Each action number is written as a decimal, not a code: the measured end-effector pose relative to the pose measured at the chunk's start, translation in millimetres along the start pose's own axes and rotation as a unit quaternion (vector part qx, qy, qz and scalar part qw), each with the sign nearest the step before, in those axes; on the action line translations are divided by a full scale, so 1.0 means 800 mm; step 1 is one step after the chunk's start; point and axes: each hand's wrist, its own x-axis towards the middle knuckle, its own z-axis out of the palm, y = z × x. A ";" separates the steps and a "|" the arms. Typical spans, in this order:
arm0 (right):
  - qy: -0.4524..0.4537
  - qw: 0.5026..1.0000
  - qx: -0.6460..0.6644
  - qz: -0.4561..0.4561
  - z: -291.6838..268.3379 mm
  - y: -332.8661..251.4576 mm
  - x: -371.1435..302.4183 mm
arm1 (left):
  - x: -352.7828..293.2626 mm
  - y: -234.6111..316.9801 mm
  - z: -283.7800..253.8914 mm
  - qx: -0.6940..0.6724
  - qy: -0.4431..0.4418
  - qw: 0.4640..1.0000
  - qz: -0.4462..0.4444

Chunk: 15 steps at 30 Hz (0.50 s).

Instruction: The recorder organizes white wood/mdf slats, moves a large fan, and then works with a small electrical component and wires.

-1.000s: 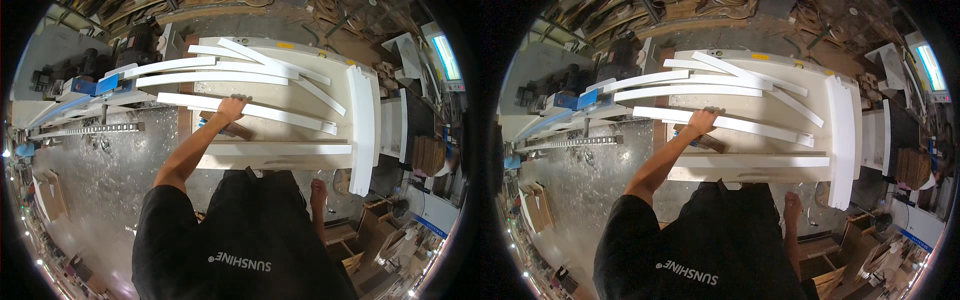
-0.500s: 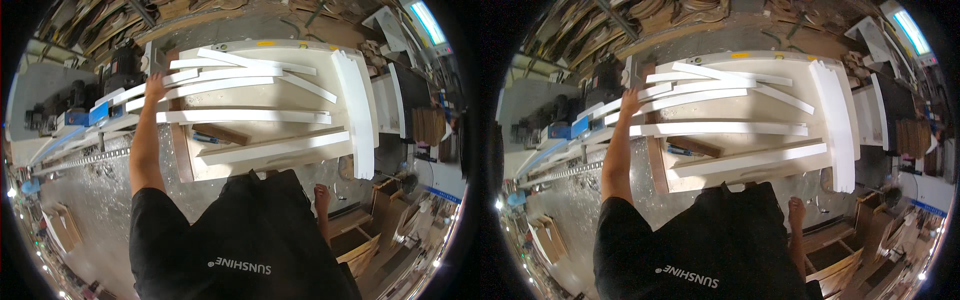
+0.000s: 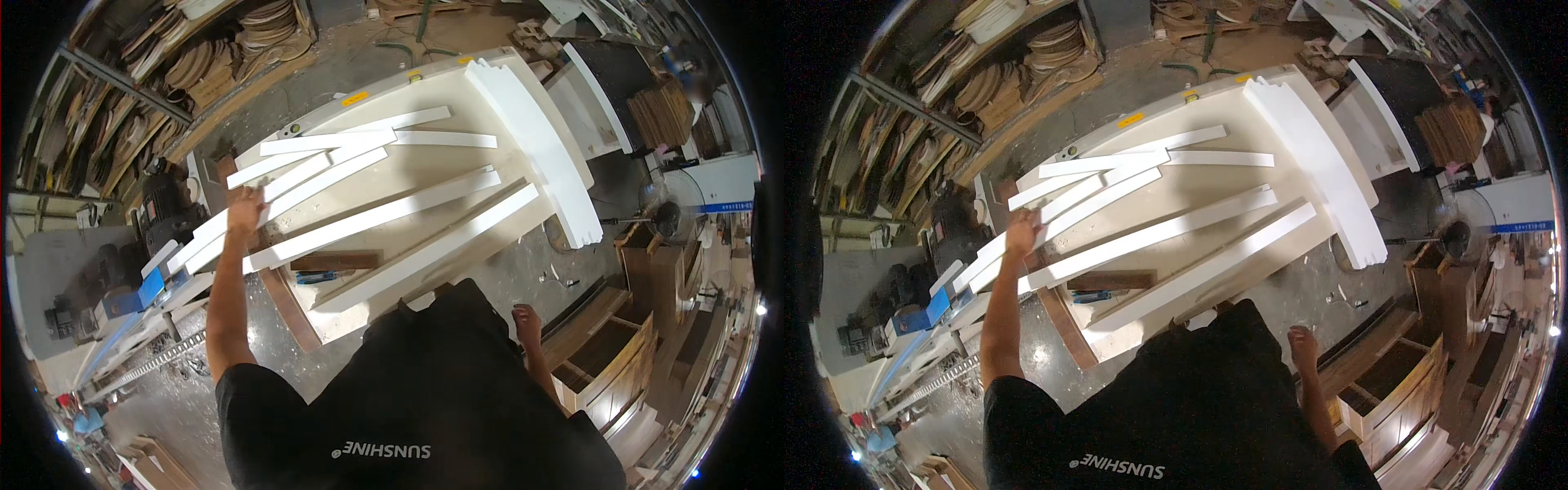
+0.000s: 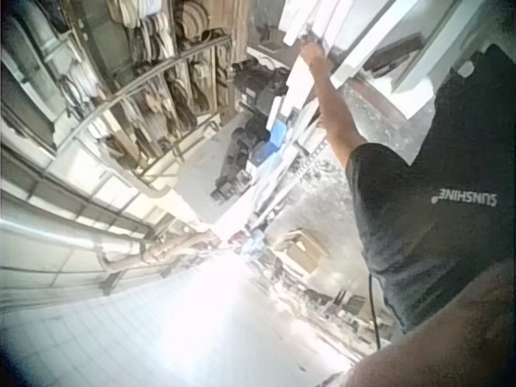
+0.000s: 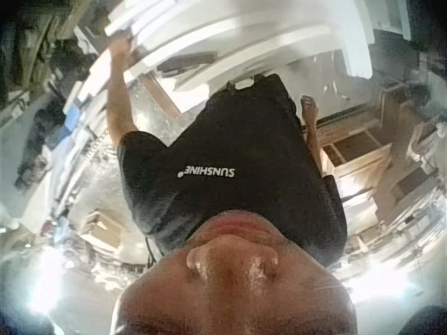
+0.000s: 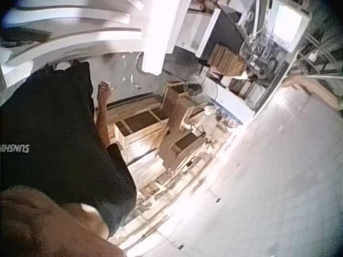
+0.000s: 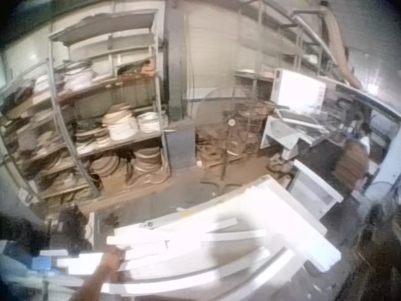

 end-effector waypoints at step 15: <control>0.006 0.999 0.014 0.030 0.001 0.014 0.002 | 0.062 0.067 -0.009 -0.086 -0.080 0.991 -0.059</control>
